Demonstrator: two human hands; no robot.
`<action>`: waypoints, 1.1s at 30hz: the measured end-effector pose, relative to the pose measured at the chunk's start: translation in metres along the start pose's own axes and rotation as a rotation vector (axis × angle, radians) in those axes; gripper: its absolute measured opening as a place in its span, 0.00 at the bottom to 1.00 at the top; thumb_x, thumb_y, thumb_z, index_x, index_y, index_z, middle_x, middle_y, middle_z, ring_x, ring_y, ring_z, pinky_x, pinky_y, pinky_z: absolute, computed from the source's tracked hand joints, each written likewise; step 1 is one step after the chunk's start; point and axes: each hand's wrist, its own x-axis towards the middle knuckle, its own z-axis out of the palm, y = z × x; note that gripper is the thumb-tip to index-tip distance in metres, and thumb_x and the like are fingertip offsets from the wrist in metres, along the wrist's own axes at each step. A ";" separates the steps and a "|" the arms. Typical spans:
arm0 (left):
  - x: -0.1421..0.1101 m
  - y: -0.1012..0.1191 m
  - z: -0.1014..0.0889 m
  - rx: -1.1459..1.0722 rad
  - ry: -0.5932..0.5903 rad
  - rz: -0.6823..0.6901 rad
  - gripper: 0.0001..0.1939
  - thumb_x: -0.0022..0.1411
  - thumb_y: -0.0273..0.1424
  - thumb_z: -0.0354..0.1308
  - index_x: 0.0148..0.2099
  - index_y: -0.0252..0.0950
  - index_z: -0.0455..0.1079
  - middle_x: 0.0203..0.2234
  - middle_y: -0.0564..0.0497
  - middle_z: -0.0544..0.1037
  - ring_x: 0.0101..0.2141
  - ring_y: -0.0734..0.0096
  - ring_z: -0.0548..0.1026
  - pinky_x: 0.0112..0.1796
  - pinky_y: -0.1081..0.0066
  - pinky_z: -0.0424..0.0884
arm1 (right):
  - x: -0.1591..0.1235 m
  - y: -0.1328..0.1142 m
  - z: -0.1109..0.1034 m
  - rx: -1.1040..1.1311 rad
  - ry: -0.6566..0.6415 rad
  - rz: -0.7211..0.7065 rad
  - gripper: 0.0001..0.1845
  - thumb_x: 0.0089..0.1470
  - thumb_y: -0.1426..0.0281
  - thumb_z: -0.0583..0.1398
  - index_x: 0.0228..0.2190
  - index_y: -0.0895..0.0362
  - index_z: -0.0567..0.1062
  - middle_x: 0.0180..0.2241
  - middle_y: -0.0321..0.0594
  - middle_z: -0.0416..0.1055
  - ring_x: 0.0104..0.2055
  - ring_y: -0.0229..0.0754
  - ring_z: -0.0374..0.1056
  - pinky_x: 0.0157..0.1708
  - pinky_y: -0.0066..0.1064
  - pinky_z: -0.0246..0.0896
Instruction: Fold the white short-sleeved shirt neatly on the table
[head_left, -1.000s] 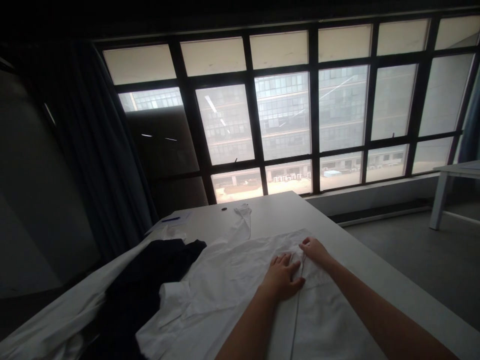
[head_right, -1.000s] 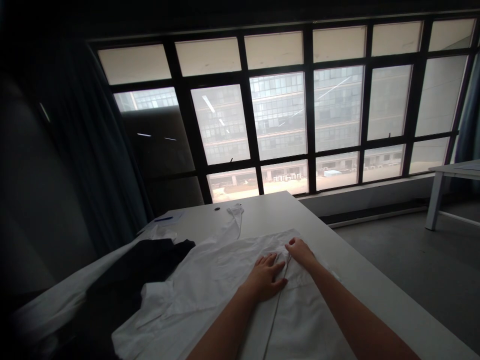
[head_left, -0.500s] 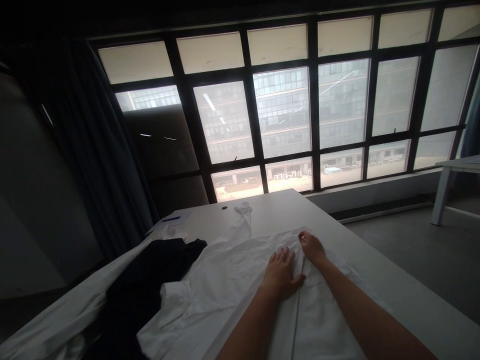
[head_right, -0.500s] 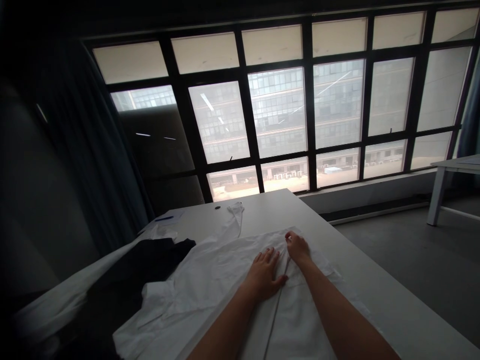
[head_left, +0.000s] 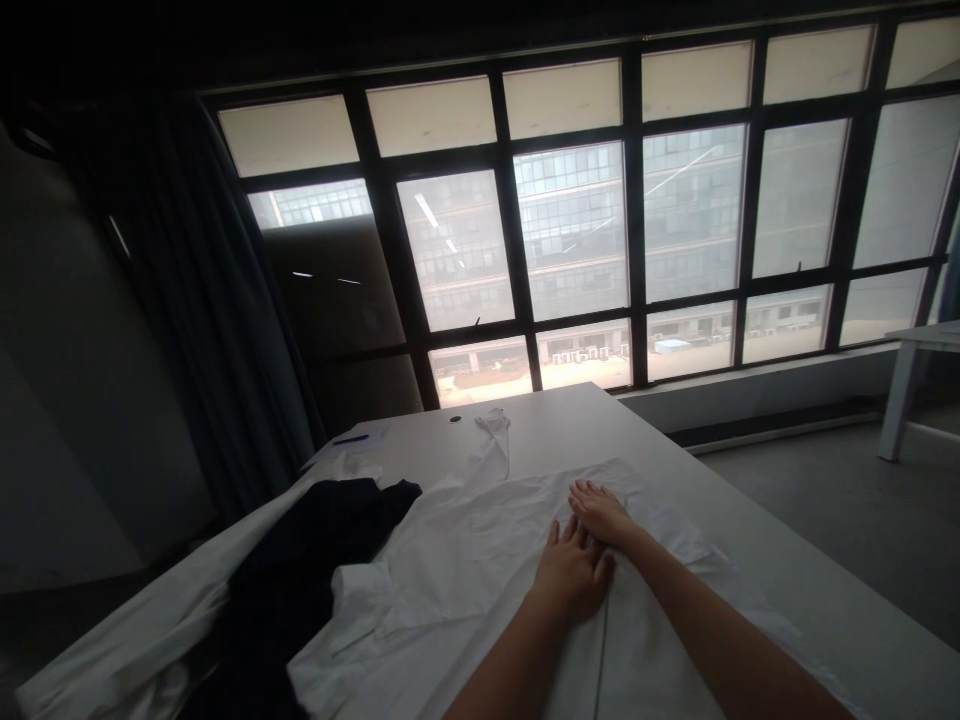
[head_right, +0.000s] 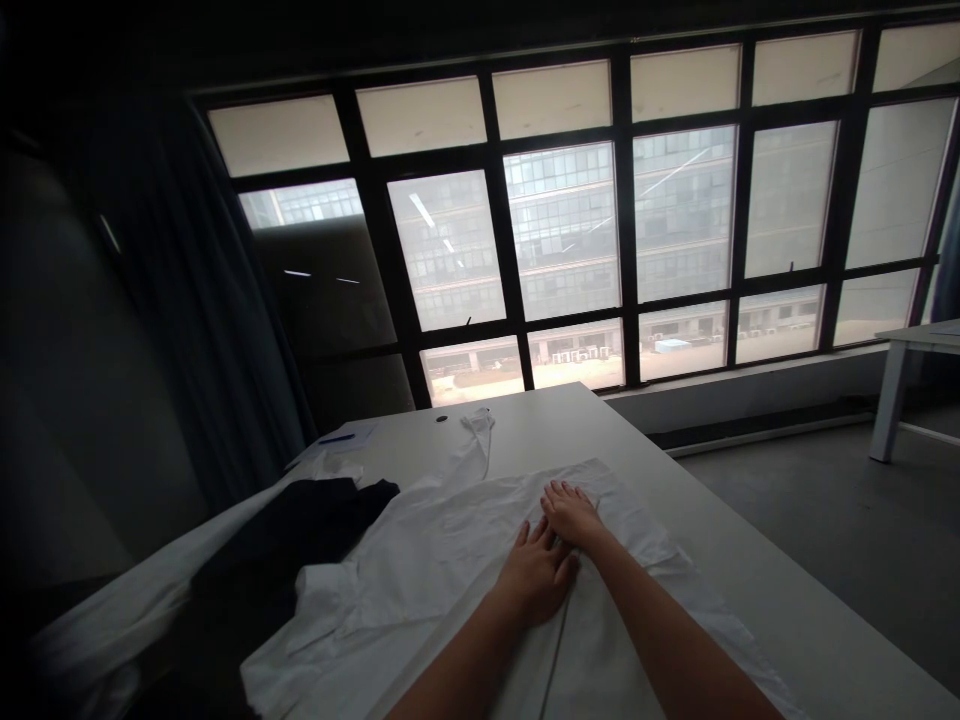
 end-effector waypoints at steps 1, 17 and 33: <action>-0.006 0.001 0.000 0.011 0.010 -0.004 0.29 0.72 0.49 0.36 0.72 0.52 0.49 0.71 0.55 0.47 0.70 0.55 0.42 0.67 0.46 0.36 | 0.000 0.000 0.003 -0.008 -0.012 0.009 0.30 0.66 0.61 0.44 0.65 0.57 0.60 0.68 0.47 0.51 0.71 0.51 0.44 0.68 0.47 0.36; -0.218 -0.069 -0.054 0.120 -0.174 -0.200 0.38 0.67 0.54 0.47 0.72 0.56 0.34 0.69 0.62 0.38 0.69 0.56 0.45 0.68 0.54 0.45 | -0.001 -0.002 0.013 -0.048 -0.048 0.076 0.42 0.64 0.47 0.42 0.69 0.59 0.50 0.71 0.47 0.40 0.72 0.51 0.35 0.68 0.48 0.25; -0.310 -0.152 -0.025 0.697 0.170 -0.045 0.40 0.66 0.59 0.45 0.72 0.53 0.38 0.67 0.49 0.59 0.63 0.50 0.63 0.61 0.54 0.59 | -0.040 0.002 0.006 -0.112 -0.060 0.109 0.42 0.63 0.48 0.42 0.69 0.61 0.48 0.71 0.46 0.39 0.72 0.53 0.35 0.68 0.50 0.26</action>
